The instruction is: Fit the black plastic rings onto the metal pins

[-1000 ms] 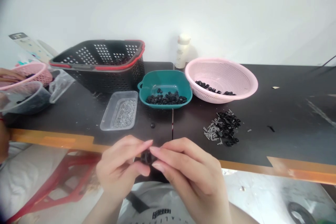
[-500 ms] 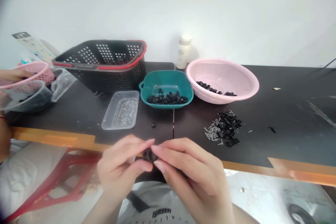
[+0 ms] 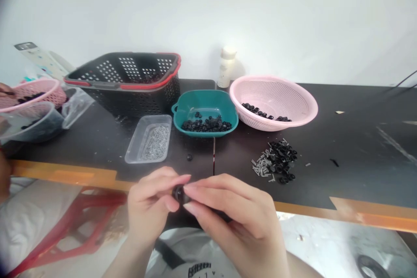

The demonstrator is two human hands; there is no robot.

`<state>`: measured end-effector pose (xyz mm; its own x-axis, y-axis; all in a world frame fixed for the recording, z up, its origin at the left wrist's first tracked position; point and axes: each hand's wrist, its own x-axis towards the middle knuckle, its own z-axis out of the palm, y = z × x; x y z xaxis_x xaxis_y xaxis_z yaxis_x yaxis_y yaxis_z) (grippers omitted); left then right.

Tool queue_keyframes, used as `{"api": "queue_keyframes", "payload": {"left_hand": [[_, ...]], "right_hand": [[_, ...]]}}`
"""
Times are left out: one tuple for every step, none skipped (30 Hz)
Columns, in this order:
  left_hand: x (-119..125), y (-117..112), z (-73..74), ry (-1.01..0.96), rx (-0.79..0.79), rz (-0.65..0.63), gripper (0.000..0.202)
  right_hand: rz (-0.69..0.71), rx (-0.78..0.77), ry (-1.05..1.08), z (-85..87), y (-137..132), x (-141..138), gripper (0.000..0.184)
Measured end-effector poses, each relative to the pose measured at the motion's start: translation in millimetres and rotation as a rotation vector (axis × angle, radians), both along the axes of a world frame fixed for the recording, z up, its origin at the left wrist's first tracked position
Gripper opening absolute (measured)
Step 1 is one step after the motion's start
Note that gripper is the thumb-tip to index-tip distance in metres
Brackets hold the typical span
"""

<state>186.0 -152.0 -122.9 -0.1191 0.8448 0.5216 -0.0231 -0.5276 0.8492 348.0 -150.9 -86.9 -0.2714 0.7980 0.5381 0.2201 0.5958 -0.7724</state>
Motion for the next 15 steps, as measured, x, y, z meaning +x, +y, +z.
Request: {"api": "queue_keyframes", "payload": {"left_hand": [[0.3, 0.0, 0.0, -0.003, -0.003, 0.002, 0.026], [0.6, -0.1, -0.1, -0.003, -0.004, 0.003, 0.026], [0.9, -0.3, -0.2, -0.001, -0.001, 0.005, 0.027], [1.2, -0.6, -0.3, 0.004, 0.004, 0.007, 0.027], [1.4, -0.9, -0.4, 0.010, 0.009, 0.009, 0.026], [1.6, -1.2, -0.3, 0.018, 0.013, 0.010, 0.026], [1.7, -1.6, -0.2, 0.025, 0.016, 0.011, 0.026], [1.8, -2.0, 0.0, 0.031, 0.019, 0.013, 0.026], [1.9, -2.5, 0.3, 0.037, 0.022, 0.016, 0.026], [1.9, -3.0, 0.6, 0.042, 0.026, 0.022, 0.026], [1.8, -3.5, 0.9, 0.048, 0.032, 0.029, 0.025], [1.7, -4.1, 1.0, 0.055, 0.035, 0.037, 0.025], [1.6, -4.6, 1.0, 0.061, 0.036, 0.044, 0.025], [1.5, -5.1, 0.9, 0.066, 0.039, 0.049, 0.025], [1.5, -5.4, 0.6, 0.068, 0.043, 0.050, 0.024]], "right_hand": [[-0.005, -0.001, 0.007, 0.1, -0.3, -0.8, 0.028], [-0.011, 0.002, 0.008, -0.1, -0.6, -1.3, 0.027], [-0.019, 0.011, 0.002, -0.5, -1.2, -1.4, 0.027], [-0.028, 0.024, -0.009, -1.2, -1.8, -0.9, 0.028], [-0.038, 0.039, -0.023, -1.7, -2.7, -0.1, 0.028], [-0.047, 0.049, -0.044, -2.1, -3.6, 1.0, 0.027], [-0.052, 0.049, -0.070, -2.1, -4.6, 2.3, 0.027], [-0.055, 0.045, -0.097, -1.6, -5.6, 3.6, 0.027], [-0.054, 0.035, -0.122, -0.8, -6.3, 4.7, 0.027], [-0.051, 0.023, -0.141, 0.3, -6.9, 5.5, 0.028], [-0.043, 0.017, -0.146, 1.4, -7.1, 5.9, 0.029], [-0.029, 0.012, -0.138, 2.4, -7.0, 6.1, 0.029], [-0.011, 0.009, -0.115, 3.0, -6.6, 5.9, 0.030], [0.010, 0.000, -0.090, 3.2, -5.8, 5.7, 0.030], [0.029, -0.014, -0.061, 2.8, -4.8, 5.3, 0.030]]}}
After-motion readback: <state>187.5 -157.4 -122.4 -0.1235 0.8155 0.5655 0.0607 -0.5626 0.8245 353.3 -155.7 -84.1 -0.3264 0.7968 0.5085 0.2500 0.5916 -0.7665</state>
